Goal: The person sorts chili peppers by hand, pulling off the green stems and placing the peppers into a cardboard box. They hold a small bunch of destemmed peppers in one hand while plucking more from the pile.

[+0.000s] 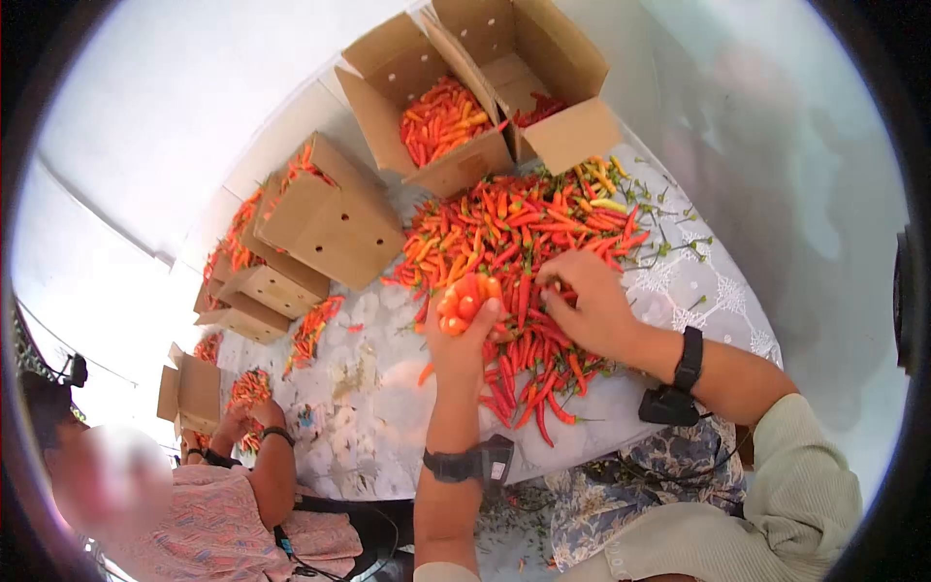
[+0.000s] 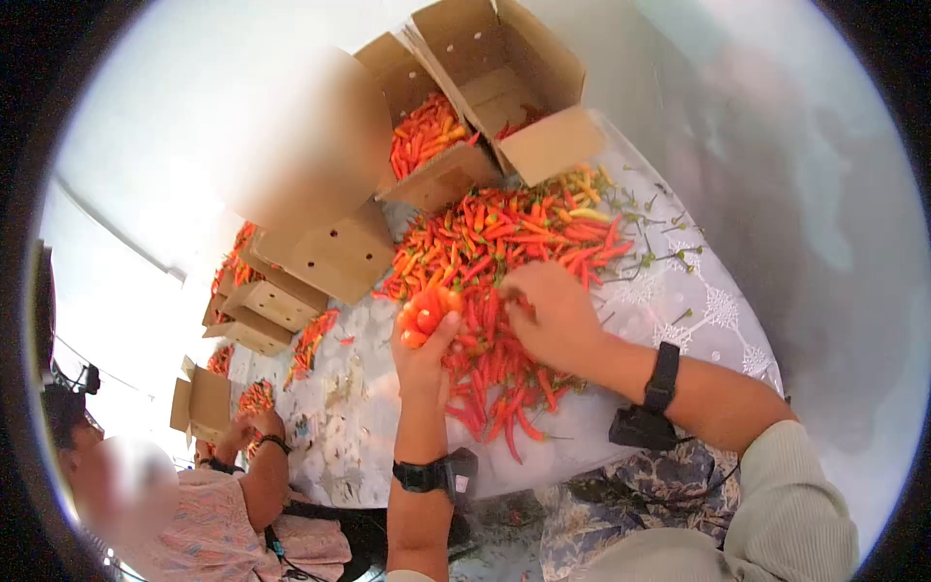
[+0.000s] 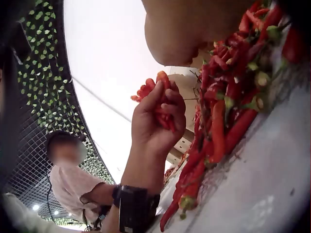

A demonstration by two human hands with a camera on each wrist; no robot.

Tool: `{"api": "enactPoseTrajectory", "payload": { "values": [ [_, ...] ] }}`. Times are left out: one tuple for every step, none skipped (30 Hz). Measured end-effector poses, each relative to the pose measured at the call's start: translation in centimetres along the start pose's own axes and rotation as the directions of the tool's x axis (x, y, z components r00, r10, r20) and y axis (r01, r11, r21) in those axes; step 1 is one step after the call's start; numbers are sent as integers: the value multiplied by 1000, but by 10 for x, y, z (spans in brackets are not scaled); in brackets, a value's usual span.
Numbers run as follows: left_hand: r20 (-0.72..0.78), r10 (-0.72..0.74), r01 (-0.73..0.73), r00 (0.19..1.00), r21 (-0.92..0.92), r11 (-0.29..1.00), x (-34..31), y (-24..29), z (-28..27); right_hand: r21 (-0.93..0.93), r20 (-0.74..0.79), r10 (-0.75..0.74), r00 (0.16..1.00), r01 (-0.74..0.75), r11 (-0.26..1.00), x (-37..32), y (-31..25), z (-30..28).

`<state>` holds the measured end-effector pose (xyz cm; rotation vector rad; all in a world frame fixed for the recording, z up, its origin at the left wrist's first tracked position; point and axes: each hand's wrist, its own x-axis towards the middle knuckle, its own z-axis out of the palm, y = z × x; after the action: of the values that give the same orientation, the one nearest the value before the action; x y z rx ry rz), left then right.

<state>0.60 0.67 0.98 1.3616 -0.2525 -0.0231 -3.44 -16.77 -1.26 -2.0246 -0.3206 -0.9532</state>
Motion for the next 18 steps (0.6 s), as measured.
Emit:
{"api": "enactPoseTrajectory", "payload": {
  "values": [
    [-41,104,-102,994,37,994,3,-2,0,9,6,-38,999,38,999,0,2,1],
    [-76,207,-201,975,75,977,7,-4,-2,18,10,-74,997,74,997,0,3,0],
    [-109,306,-294,946,116,949,9,1,0,16,12,-65,998,65,998,0,2,-1],
    [-117,312,-293,943,154,944,8,8,0,15,15,-56,998,56,998,0,1,-1],
    [-118,320,-301,940,152,941,10,17,3,15,21,-44,999,44,999,0,0,-2],
    [-123,325,-306,938,152,940,11,25,6,14,35,-29,999,28,1000,0,0,-3],
    [-129,332,-312,935,149,938,13,33,10,23,27,-29,999,28,999,-1,-1,-3],
    [-127,408,-384,904,180,906,16,46,16,32,21,-29,999,29,999,-1,-1,-3],
    [-147,456,-425,877,202,882,21,56,19,44,19,-27,999,26,999,-2,-1,-2],
    [-167,502,-463,849,227,857,27,65,22,64,33,-16,999,14,998,-2,0,-1],
    [-183,547,-499,817,251,829,33,75,25,65,45,-11,999,8,998,-3,0,0],
    [-193,583,-530,789,267,805,40,85,29,63,57,-5,998,2,998,-4,-1,-1],
    [-199,618,-559,761,282,780,47,96,35,60,67,1,998,-5,998,-4,0,-1],
    [-203,649,-586,733,296,754,53,105,40,67,70,-3,998,-2,998,-5,0,0],
    [-210,665,-602,717,295,742,60,113,46,73,74,-6,997,1,997,-5,0,0],
    [-216,682,-620,699,292,728,67,120,52,76,76,-13,997,7,997,-5,2,0],
    [-223,697,-637,681,288,715,75,125,57,92,76,-16,997,9,996,-4,2,0],
    [-200,735,-680,648,283,676,86,129,60,108,76,-20,997,12,994,-4,1,-2]
  ]
}}
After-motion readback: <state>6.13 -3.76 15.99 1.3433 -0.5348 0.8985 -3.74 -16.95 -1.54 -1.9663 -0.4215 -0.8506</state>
